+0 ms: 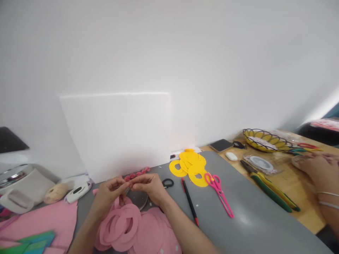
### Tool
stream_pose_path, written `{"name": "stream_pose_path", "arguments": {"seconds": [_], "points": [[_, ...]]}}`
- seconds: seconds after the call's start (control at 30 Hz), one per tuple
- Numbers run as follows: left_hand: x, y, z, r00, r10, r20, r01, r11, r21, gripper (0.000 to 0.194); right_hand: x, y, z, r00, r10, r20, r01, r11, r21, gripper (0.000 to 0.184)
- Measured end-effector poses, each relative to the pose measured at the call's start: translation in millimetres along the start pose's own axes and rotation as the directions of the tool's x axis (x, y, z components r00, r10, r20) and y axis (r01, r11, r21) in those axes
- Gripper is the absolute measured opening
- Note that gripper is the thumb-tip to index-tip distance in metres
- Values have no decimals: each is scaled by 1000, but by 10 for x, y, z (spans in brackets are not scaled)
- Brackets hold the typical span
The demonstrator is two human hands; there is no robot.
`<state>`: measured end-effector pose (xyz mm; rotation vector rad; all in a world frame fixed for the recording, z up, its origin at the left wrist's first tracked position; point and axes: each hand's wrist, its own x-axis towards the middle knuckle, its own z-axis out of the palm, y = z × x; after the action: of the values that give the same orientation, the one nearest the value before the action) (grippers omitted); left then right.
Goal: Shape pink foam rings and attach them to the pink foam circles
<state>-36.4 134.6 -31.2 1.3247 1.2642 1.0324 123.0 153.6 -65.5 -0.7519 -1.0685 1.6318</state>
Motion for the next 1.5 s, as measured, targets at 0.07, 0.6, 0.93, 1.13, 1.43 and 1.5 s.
{"name": "stream_pose_path", "arguments": {"seconds": [0.07, 0.6, 0.93, 1.13, 1.43, 1.5], "points": [[1, -17, 20, 1000, 4, 12, -5, 1000, 26, 29, -17, -18, -14, 1000, -19, -23, 19, 1000, -3, 24], [-33, 7, 102, 999, -46, 25, 47, 998, -42, 29, -33, -49, -49, 1000, -9, -11, 10, 997, 78, 36], [60, 71, 101, 997, -53, 55, 52, 999, 10, 30, -5, -54, -56, 999, -25, -39, 29, 994, 110, 36], [60, 88, 102, 996, -51, 70, 49, 998, 24, 29, -31, -121, -20, 996, -15, -90, 25, 994, 109, 36], [32, 136, 91, 996, -65, 64, 62, 997, 47, 30, -46, -124, -15, 995, -9, -102, 18, 995, 93, 36], [22, 161, 103, 995, -80, 57, 77, 996, 48, 31, -43, -119, -19, 993, -1, -117, 10, 997, 77, 37]]}}
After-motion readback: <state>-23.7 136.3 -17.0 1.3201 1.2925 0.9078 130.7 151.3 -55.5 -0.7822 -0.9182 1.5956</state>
